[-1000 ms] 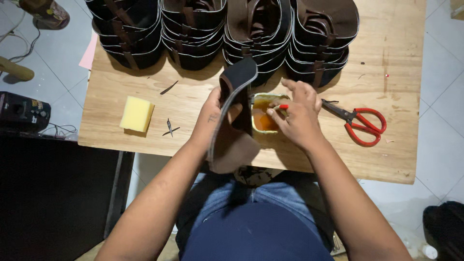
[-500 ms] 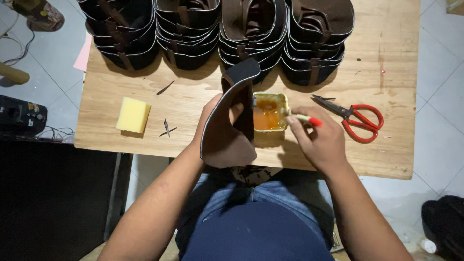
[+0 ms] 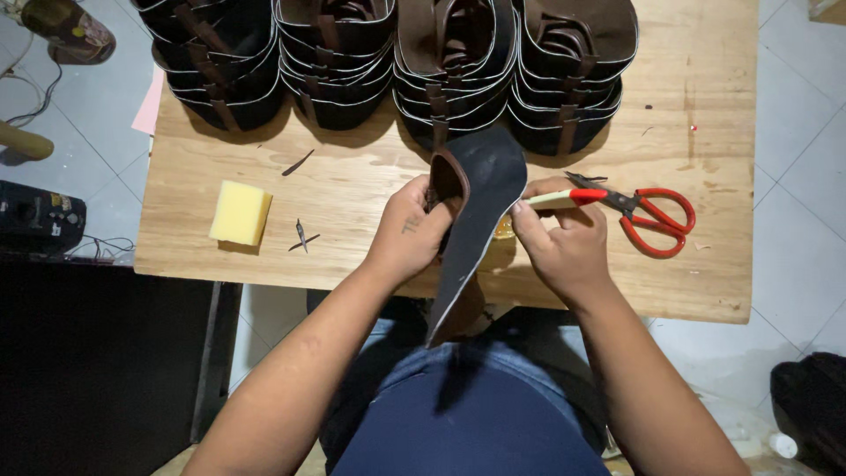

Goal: The person holds a curved shoe upper in one hand and uses a brush to apply an amber adhesive from a small container along its edge, rotating the piece to coat different sections. Coated uppers are placed onto a growing stack on the workbench, and a new upper is picked up to repeat the process.

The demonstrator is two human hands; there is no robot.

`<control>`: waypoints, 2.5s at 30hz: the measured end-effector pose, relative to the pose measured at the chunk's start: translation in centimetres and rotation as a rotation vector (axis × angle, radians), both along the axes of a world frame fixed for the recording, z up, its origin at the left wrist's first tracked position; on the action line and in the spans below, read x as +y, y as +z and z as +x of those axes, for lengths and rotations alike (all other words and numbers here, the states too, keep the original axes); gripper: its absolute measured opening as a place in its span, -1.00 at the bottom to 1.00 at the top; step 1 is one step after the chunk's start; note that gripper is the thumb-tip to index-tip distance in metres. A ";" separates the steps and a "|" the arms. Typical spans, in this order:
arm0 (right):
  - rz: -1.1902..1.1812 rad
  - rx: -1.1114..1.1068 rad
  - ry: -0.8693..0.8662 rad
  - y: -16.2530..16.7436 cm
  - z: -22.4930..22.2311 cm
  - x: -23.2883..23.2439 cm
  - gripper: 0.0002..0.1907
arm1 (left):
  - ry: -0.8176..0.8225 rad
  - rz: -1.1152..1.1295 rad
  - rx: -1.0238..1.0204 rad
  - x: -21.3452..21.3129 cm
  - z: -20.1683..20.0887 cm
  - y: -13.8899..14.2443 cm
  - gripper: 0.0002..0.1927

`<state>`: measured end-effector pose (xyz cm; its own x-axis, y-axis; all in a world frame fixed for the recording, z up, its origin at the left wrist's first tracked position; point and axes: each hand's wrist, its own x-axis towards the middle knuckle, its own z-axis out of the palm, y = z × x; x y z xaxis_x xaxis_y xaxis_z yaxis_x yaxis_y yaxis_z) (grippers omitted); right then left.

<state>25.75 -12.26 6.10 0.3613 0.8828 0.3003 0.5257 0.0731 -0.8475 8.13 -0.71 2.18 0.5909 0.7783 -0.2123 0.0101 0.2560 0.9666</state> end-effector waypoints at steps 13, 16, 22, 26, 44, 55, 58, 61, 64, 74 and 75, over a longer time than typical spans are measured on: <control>-0.089 0.057 0.188 0.2 0.4 -0.1 -0.91 | 0.011 0.101 -0.152 0.9 0.1 0.3 -0.73; 0.010 0.055 0.170 0.4 0.3 0.1 -0.90 | -0.008 0.137 -0.166 0.9 0.1 0.2 -0.76; 0.142 -0.240 0.201 1.2 0.1 0.7 -0.68 | -0.052 0.118 -0.120 1.0 0.2 0.0 -0.76; 0.079 -0.206 0.159 1.6 0.1 0.6 -0.76 | -0.046 0.133 -0.097 0.9 0.3 -0.1 -0.73; 0.142 0.038 0.244 0.0 -0.2 0.4 -0.84 | -0.029 0.015 -0.226 2.7 0.0 -3.0 -0.57; 0.148 -0.035 0.247 -0.5 0.1 0.1 -0.88 | 0.003 0.080 -0.297 1.9 0.1 -2.7 -0.56; 0.048 0.050 0.249 -0.7 0.1 0.0 -0.90 | 0.037 0.073 -0.285 2.0 0.1 -2.5 -0.60; 0.058 0.039 0.245 -0.8 0.1 0.0 -0.89 | 0.017 0.020 -0.250 2.2 -0.1 -2.7 -0.59; 0.133 -0.019 0.237 -0.7 0.0 0.1 -0.85 | -0.015 0.032 -0.198 2.2 -0.4 -3.1 -0.64; 0.306 -0.179 0.042 -0.5 0.2 1.0 -0.79 | -0.059 0.064 -0.164 1.1 -0.2 -2.5 -0.56; 0.320 -0.211 0.027 -0.6 0.3 0.9 -0.79 | -0.077 0.077 -0.187 1.2 -0.3 -2.4 -0.56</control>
